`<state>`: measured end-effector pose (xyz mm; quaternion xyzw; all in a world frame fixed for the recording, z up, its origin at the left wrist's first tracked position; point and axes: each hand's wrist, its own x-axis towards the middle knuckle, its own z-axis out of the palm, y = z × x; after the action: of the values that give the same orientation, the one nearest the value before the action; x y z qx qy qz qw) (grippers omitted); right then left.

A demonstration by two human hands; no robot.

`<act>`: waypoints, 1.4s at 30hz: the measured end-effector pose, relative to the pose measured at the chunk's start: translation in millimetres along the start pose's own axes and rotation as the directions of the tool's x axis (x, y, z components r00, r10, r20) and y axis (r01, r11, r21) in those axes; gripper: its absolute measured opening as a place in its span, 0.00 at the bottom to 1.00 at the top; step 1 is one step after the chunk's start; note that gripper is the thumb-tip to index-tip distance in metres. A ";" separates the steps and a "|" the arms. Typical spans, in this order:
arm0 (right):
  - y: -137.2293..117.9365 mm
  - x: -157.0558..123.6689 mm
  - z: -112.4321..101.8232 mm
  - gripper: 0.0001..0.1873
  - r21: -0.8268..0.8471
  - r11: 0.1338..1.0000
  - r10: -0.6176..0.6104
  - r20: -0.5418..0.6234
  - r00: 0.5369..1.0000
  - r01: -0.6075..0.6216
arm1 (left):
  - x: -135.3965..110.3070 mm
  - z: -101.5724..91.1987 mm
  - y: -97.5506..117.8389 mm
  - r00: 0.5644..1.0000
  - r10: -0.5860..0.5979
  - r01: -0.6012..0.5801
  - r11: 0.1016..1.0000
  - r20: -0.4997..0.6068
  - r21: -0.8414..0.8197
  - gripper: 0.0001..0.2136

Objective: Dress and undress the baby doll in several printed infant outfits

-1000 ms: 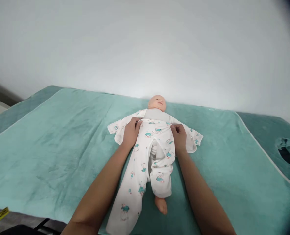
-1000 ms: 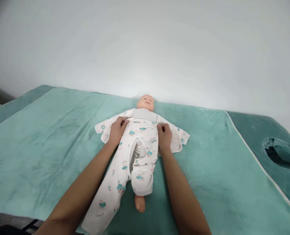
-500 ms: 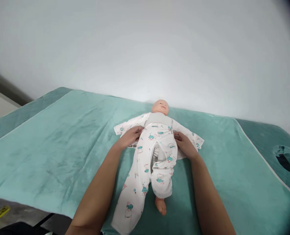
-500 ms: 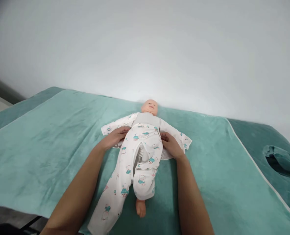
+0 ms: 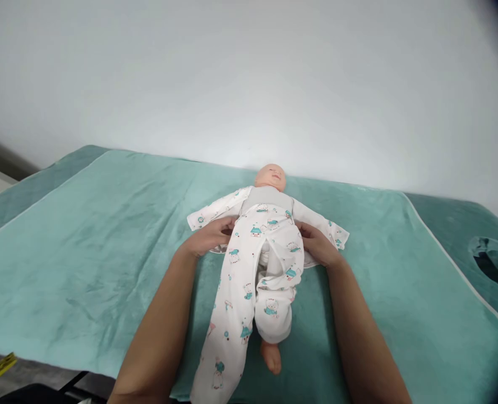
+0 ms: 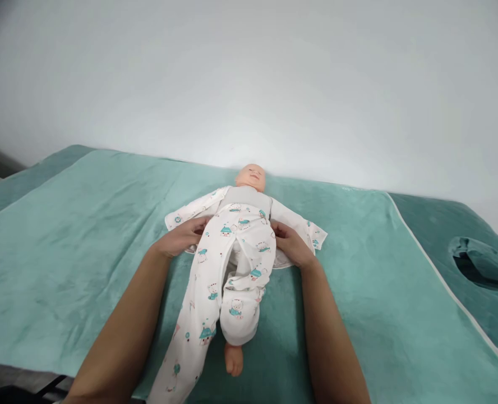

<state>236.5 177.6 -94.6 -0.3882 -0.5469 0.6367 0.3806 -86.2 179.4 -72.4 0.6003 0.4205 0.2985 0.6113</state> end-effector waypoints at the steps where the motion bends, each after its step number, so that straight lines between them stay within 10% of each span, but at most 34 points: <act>1: -0.3 0.5 2.9 0.12 0.037 0.999 0.001 -0.027 1.000 0.000 | 0.0 -0.2 -2.2 1.000 0.012 -0.012 0.999 -0.007 -0.042 0.14; 10: 12.4 10.3 24.9 0.12 0.217 0.971 -0.026 -0.315 0.949 0.099 | 10.5 4.2 -20.6 0.987 0.018 -0.062 0.958 -0.157 -0.281 0.11; 18: 10.0 16.4 33.7 0.15 0.178 0.965 -0.072 -0.530 0.845 0.194 | 23.1 22.4 -23.2 0.936 0.113 -0.172 0.973 -0.332 -0.154 0.13; 33: 21.8 20.2 30.6 0.10 -0.109 0.947 -0.312 -0.525 0.792 0.301 | 32.0 37.1 -20.2 0.790 0.216 -0.254 0.967 -0.574 0.013 0.11; 42: 4.3 17.4 23.0 0.10 -0.668 0.686 -0.605 -0.304 0.736 0.289 | 34.4 24.2 -15.9 0.775 0.477 -0.266 0.841 -0.415 0.471 0.10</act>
<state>208.2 183.7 -97.9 -0.4843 -0.6748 0.1968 0.5208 -51.2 196.1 -95.1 0.6782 0.4891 0.4764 0.2717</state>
